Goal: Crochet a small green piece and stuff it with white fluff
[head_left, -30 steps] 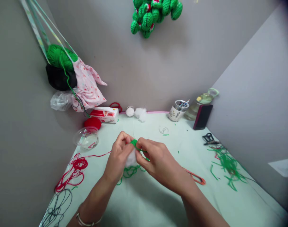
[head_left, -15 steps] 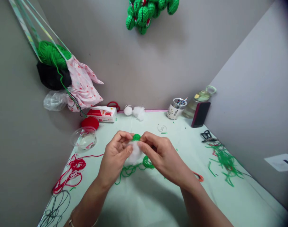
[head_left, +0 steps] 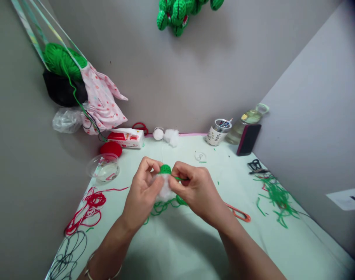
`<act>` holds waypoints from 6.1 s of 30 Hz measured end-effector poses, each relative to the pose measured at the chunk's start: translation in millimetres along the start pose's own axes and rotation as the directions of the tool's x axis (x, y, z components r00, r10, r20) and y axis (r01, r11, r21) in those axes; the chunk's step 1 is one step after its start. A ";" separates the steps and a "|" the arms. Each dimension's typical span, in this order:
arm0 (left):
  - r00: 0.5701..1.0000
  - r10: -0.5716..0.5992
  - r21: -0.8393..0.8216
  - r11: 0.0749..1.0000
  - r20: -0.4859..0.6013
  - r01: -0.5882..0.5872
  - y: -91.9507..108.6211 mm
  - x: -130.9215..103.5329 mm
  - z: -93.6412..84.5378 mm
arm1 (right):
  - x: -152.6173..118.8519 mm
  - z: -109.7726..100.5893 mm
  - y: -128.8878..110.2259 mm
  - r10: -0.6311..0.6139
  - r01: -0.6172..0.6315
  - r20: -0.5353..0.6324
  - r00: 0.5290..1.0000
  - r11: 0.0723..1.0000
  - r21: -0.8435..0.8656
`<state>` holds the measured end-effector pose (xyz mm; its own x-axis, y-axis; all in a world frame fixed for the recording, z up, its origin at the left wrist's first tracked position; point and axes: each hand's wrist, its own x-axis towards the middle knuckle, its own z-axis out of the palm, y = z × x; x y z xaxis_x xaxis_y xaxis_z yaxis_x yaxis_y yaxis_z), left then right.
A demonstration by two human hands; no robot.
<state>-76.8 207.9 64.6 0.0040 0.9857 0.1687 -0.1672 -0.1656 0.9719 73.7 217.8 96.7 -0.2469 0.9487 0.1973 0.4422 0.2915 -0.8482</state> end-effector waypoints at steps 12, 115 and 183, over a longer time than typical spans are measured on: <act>0.996 0.036 -0.050 0.998 0.082 -0.032 -1.4 5.2 -7.7 | -6.4 -19.7 -5.5 0.007 -0.023 0.242 0.970 0.998 0.063; 0.991 -0.130 -0.317 0.942 -0.042 0.111 -6.7 -0.6 9.4 | -4.9 -22.3 3.8 -0.201 0.168 0.034 0.979 0.891 0.423; 0.981 0.161 -0.070 0.983 -0.111 -0.169 -21.4 2.3 -2.9 | -14.2 -5.1 -6.6 -0.245 0.240 -0.053 0.968 0.967 -0.080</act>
<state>-76.1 213.8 43.7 -0.1321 0.9435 0.3038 -0.2337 -0.3275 0.9155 78.7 203.1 102.0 -0.3020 0.8535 0.4246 0.4375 0.5198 -0.7338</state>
